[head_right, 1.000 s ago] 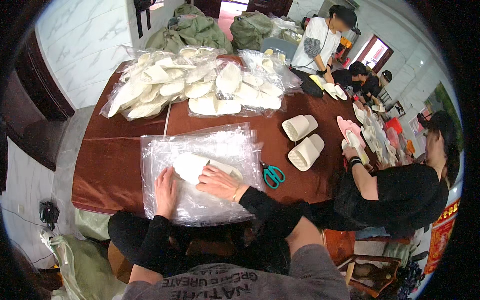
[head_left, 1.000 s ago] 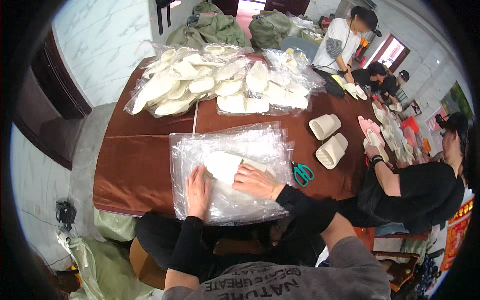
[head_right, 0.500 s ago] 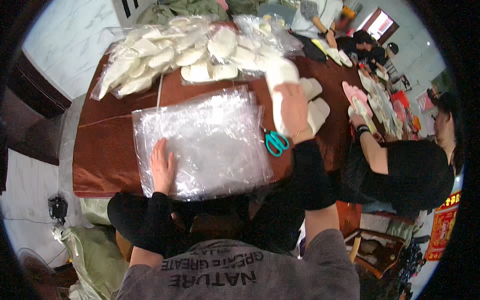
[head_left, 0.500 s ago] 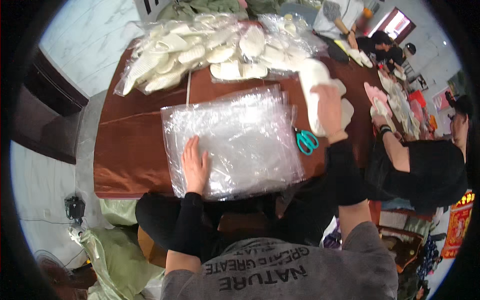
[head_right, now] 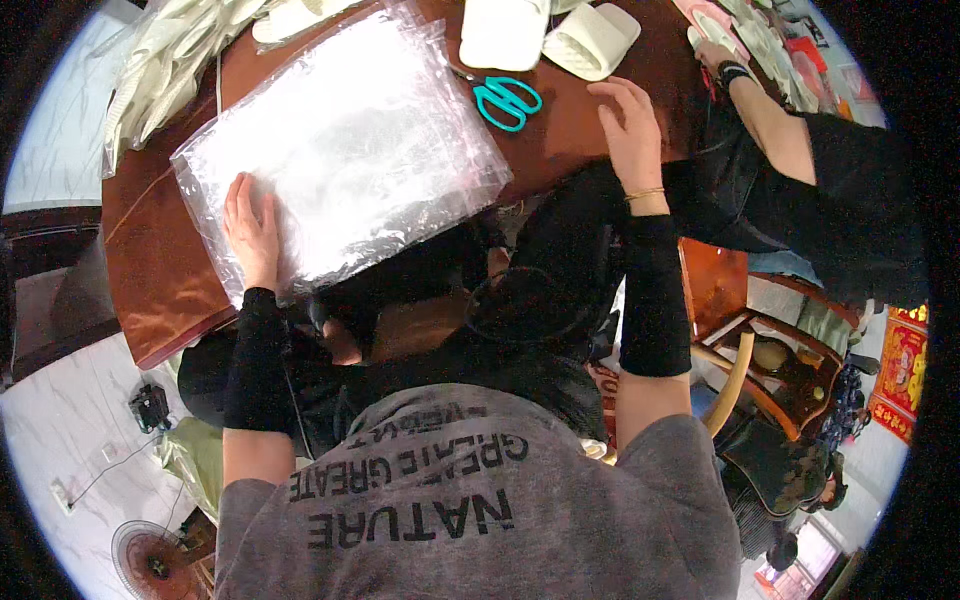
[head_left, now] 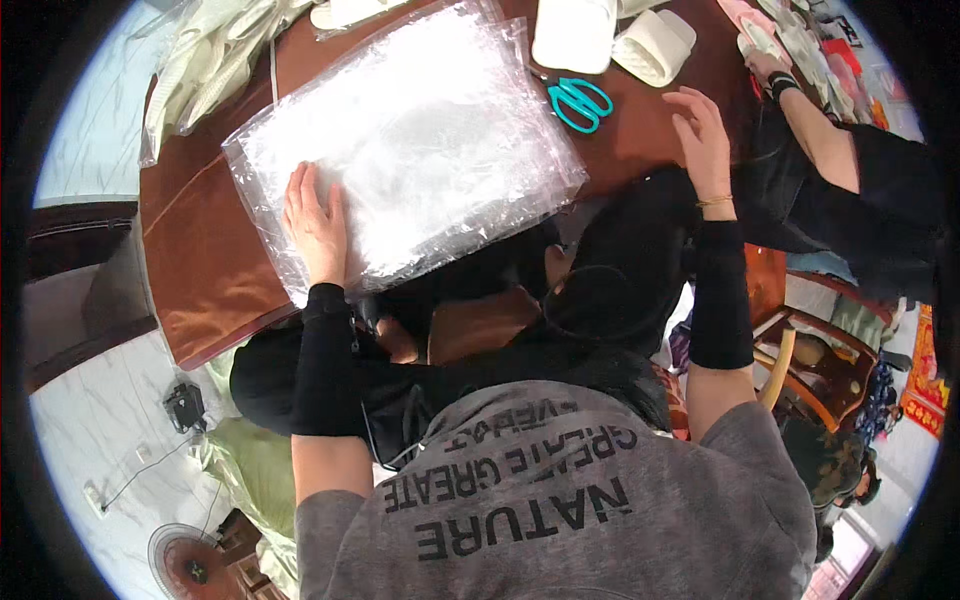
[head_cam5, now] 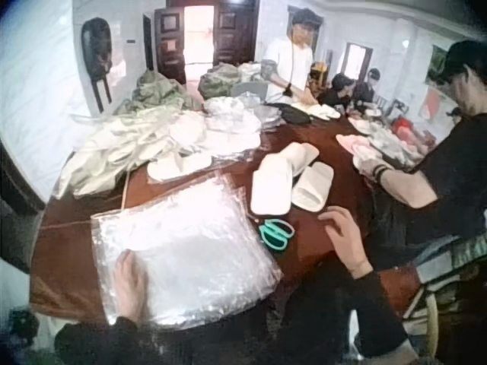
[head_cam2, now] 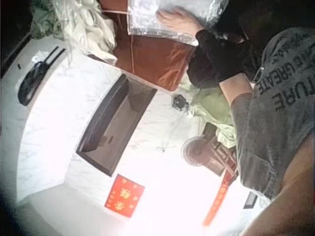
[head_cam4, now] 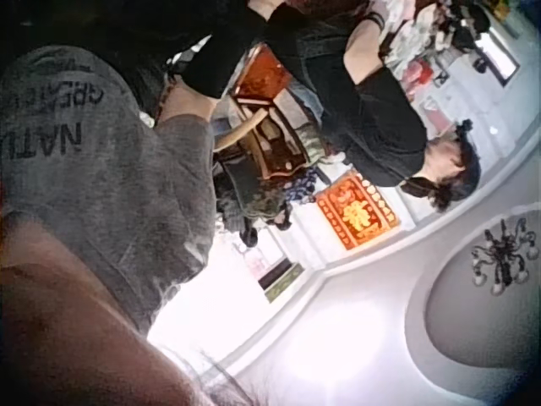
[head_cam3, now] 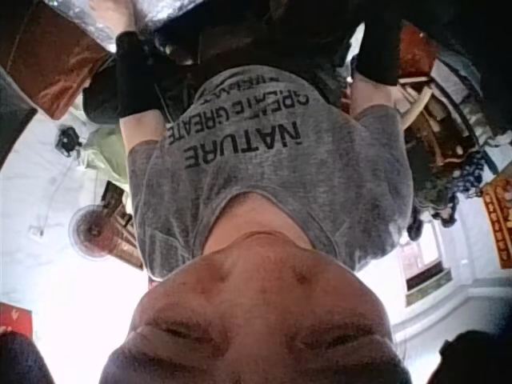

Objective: Packaging pairs of white slippers into clear plastic bags while trimming excess material.

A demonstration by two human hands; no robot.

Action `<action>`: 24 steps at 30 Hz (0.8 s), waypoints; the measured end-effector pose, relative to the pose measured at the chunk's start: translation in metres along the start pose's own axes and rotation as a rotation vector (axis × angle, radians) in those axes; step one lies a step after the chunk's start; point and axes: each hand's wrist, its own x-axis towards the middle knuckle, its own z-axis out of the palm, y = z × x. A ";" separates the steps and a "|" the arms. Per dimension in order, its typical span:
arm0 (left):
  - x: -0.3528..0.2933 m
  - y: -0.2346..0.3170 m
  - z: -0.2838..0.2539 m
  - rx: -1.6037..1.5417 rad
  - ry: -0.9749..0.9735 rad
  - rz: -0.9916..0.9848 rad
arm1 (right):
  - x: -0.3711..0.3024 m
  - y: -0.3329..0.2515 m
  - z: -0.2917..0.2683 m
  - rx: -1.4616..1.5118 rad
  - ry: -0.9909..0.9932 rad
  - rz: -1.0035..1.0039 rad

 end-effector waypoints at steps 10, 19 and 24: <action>0.001 -0.008 0.013 -0.004 0.032 0.071 | -0.049 0.003 -0.049 0.221 0.013 0.085; -0.005 -0.007 0.007 0.021 0.061 0.089 | -0.082 0.020 -0.079 0.222 0.128 0.068; -0.002 -0.002 0.002 -0.087 0.065 0.037 | -0.084 0.019 -0.065 0.163 0.094 0.070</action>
